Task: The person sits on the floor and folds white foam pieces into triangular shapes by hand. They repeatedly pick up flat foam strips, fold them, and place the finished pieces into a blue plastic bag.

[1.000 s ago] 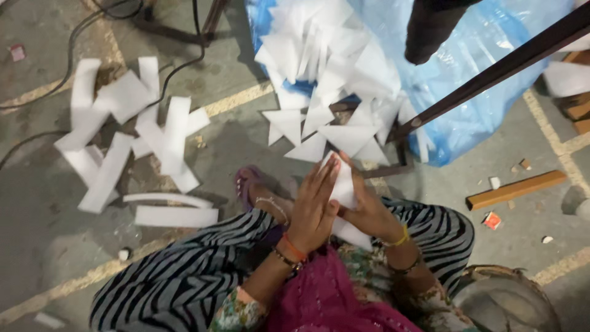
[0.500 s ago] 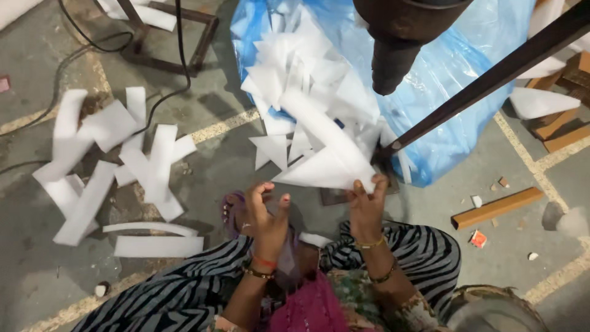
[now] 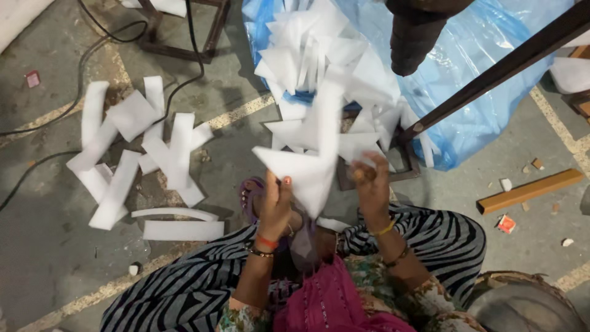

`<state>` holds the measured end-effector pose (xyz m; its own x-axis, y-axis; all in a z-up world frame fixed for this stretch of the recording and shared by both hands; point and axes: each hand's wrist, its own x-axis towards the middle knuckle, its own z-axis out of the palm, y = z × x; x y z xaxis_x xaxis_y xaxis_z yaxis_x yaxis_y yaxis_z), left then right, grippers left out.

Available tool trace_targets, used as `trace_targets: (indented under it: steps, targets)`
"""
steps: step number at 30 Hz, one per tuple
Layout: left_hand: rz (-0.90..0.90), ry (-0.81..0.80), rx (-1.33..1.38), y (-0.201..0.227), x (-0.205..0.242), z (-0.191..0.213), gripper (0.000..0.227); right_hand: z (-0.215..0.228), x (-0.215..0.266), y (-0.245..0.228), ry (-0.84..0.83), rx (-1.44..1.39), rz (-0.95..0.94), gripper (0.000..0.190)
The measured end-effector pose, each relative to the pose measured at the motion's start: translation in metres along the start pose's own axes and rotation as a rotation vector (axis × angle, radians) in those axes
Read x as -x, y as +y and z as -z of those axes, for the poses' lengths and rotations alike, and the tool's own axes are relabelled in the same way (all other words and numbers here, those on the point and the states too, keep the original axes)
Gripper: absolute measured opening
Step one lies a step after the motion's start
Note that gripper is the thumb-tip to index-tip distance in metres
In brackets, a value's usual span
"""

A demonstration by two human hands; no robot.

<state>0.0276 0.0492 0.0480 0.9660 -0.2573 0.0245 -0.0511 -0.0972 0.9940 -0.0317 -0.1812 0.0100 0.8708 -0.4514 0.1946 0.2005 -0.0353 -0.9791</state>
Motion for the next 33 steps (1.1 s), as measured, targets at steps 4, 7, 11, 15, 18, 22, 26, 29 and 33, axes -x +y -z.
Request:
trace_targets:
  steps: [4,7,11,15,18,22,26,29,33]
  targets:
    - [-0.114,-0.134,-0.171,0.015,0.000,-0.007,0.067,0.000,-0.010,-0.017,0.037,-0.071,0.024,0.076]
    - [-0.226,-0.070,-0.297,0.017,0.003,-0.020,0.063,-0.009,-0.002,-0.025,0.054,-0.083,0.065,0.080]
    - [-0.198,0.008,-0.298,0.027,0.008,-0.023,0.062,-0.015,0.006,-0.026,0.039,-0.201,0.040,0.079]
    - [-0.308,0.067,-0.360,0.035,0.009,-0.023,0.056,-0.014,0.015,-0.019,0.014,-0.152,0.101,0.075]
    - [-0.303,0.014,-0.331,0.038,0.004,-0.015,0.060,-0.009,0.016,-0.017,-0.109,-0.215,-0.004,0.079]
    - [-0.328,-0.077,-0.353,0.046,-0.002,-0.002,0.063,-0.009,0.014,-0.031,-0.245,0.000,0.209,0.063]
    - [-0.309,-0.112,-0.400,0.052,-0.002,-0.001,0.066,-0.011,0.010,-0.043,-0.313,0.100,0.242,0.060]
    - [-0.252,-0.136,-0.442,0.053,0.000,0.001,0.067,-0.009,0.009,-0.048,-0.355,0.130,0.176,0.059]
    - [-0.202,-0.159,-0.466,0.051,0.001,-0.002,0.068,-0.010,0.008,-0.051,-0.412,0.088,0.173,0.058]
